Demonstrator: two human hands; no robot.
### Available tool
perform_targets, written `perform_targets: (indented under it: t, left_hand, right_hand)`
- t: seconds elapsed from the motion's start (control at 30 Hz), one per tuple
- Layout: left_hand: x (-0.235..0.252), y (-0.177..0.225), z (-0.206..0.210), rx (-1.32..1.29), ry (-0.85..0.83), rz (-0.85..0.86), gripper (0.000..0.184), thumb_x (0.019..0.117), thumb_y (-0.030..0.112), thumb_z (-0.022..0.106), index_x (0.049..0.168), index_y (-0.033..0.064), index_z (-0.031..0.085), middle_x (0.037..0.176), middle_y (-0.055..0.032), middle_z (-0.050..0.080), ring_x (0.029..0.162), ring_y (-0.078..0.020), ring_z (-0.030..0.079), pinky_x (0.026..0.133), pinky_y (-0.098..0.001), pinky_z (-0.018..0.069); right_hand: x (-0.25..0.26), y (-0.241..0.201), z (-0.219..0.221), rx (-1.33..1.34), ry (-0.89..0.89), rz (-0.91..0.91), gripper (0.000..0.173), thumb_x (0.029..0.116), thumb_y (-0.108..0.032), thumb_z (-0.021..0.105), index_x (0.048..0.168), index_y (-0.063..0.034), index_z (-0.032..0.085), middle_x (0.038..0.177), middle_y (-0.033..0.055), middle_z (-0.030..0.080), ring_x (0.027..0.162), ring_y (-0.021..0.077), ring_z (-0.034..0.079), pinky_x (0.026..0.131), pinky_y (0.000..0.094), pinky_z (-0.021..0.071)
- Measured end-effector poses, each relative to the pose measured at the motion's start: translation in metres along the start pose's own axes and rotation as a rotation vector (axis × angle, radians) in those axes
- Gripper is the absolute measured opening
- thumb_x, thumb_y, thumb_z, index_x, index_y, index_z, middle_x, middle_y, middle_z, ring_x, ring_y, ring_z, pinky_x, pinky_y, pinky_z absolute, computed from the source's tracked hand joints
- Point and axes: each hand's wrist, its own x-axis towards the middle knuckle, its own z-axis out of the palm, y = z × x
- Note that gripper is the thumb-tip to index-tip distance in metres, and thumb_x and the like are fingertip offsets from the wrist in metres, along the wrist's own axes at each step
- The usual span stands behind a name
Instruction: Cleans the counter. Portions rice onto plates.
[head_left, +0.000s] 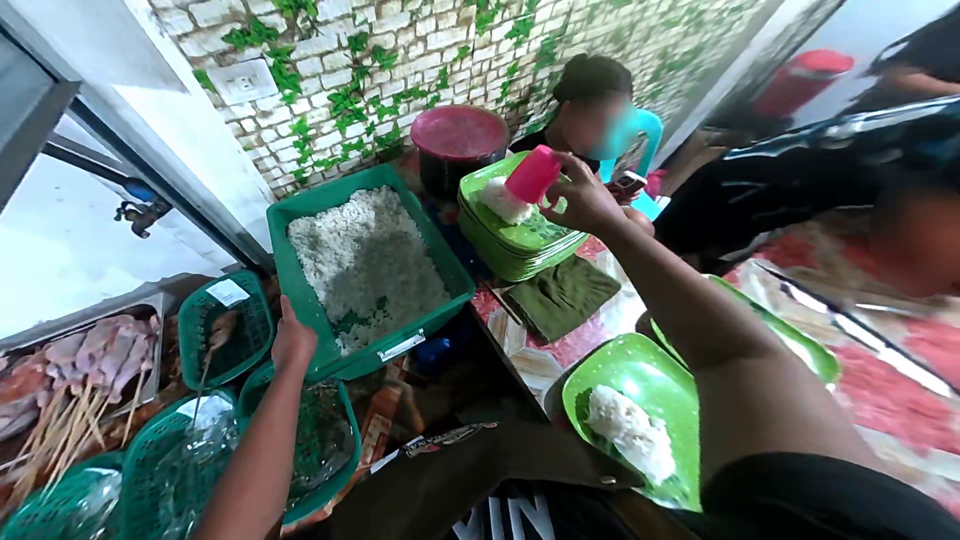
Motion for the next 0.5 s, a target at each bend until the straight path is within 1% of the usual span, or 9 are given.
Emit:
perform_targets:
  t: [0.07,0.13,0.2,0.27,0.3,0.37,0.43,0.47,0.5]
  left_hand:
    - [0.001,-0.001,0.001,-0.011,0.017,0.012,0.084,0.1013,0.007,0.047,0.165,0.0185,-0.006,0.158,-0.0223,0.04,0.124,-0.0387,0.062,0.098,-0.0544,0.0533]
    - [0.001,-0.001,0.002,-0.012,0.021,0.01,0.085,0.1006,0.006,0.048,0.165,0.0185,-0.006,0.157,-0.023,0.041,0.123,-0.039,0.063,0.098,-0.0547,0.0537]
    - [0.0,-0.001,0.004,-0.004,0.036,0.008,0.086,0.0999,0.006,0.049,0.165,0.0177,-0.005,0.155,-0.024,0.043,0.122,-0.0398,0.063,0.097,-0.0559,0.0542]
    - [0.002,-0.004,0.005,-0.009,0.057,0.031,0.086,0.0994,0.005,0.051,0.165,0.0162,-0.003,0.153,-0.0256,0.045,0.121,-0.0419,0.063,0.096,-0.0579,0.0541]
    - [0.002,-0.004,0.005,-0.012,0.065,0.048,0.086,0.0993,0.005,0.052,0.165,0.015,-0.002,0.151,-0.0269,0.047,0.121,-0.0431,0.063,0.096,-0.0588,0.0537]
    - [-0.001,-0.005,0.006,-0.021,0.077,0.069,0.085,0.0996,0.005,0.053,0.165,0.0134,0.0,0.15,-0.0284,0.048,0.123,-0.0448,0.062,0.098,-0.0603,0.0524]
    - [-0.001,-0.007,0.005,-0.029,0.089,0.069,0.085,0.0996,0.005,0.053,0.165,0.0142,0.0,0.15,-0.0278,0.048,0.124,-0.0444,0.061,0.098,-0.0601,0.0524]
    - [0.0,-0.007,0.005,-0.026,0.091,0.064,0.085,0.0993,0.004,0.053,0.165,0.0146,0.0,0.15,-0.0273,0.048,0.124,-0.0436,0.061,0.098,-0.0596,0.0528]
    - [0.0,-0.007,0.006,-0.024,0.09,0.063,0.086,0.0988,0.004,0.053,0.165,0.0148,0.0,0.15,-0.0269,0.048,0.124,-0.0431,0.062,0.097,-0.0592,0.0531]
  right_hand:
    - [0.007,-0.011,0.002,0.151,0.187,0.139,0.03,0.0804,-0.018,0.085,0.097,0.0023,0.07,0.154,0.0303,0.038,0.14,0.0469,0.043,0.107,0.0604,0.0459]
    - [0.014,-0.042,0.006,0.307,0.245,0.225,0.037,0.0825,-0.022,0.084,0.105,0.0031,0.068,0.153,0.0296,0.04,0.136,0.0405,0.049,0.105,0.0496,0.0518]
    - [0.02,-0.088,0.029,0.467,0.177,0.155,0.035,0.0816,-0.022,0.084,0.104,0.0018,0.07,0.145,0.0272,0.05,0.126,0.0349,0.059,0.097,0.0452,0.057]
    - [0.025,-0.14,0.068,0.576,-0.023,0.05,0.032,0.0804,-0.019,0.085,0.104,-0.0008,0.074,0.134,0.0223,0.061,0.12,0.0301,0.063,0.1,0.046,0.0554]
    - [0.029,-0.161,0.089,0.578,-0.146,0.015,0.031,0.0814,-0.019,0.085,0.105,-0.0015,0.075,0.134,0.0203,0.062,0.122,0.0295,0.062,0.104,0.0466,0.0526]
    - [0.032,-0.184,0.118,0.558,-0.385,0.01,0.038,0.0917,-0.025,0.077,0.12,-0.0016,0.069,0.15,0.0199,0.051,0.135,0.0325,0.053,0.112,0.0497,0.0438]
    - [0.024,-0.189,0.112,0.545,-0.42,0.067,0.043,0.0984,-0.033,0.069,0.129,-0.0033,0.064,0.158,0.0175,0.043,0.14,0.0326,0.049,0.115,0.0515,0.0409]
    - [0.014,-0.183,0.098,0.545,-0.372,0.145,0.041,0.1006,-0.035,0.066,0.128,-0.0039,0.065,0.152,0.0153,0.051,0.136,0.0306,0.054,0.113,0.051,0.0433]
    - [0.001,-0.172,0.082,0.54,-0.315,0.272,0.039,0.1025,-0.036,0.062,0.124,-0.0041,0.068,0.137,0.0148,0.063,0.125,0.0299,0.061,0.108,0.0518,0.0478]
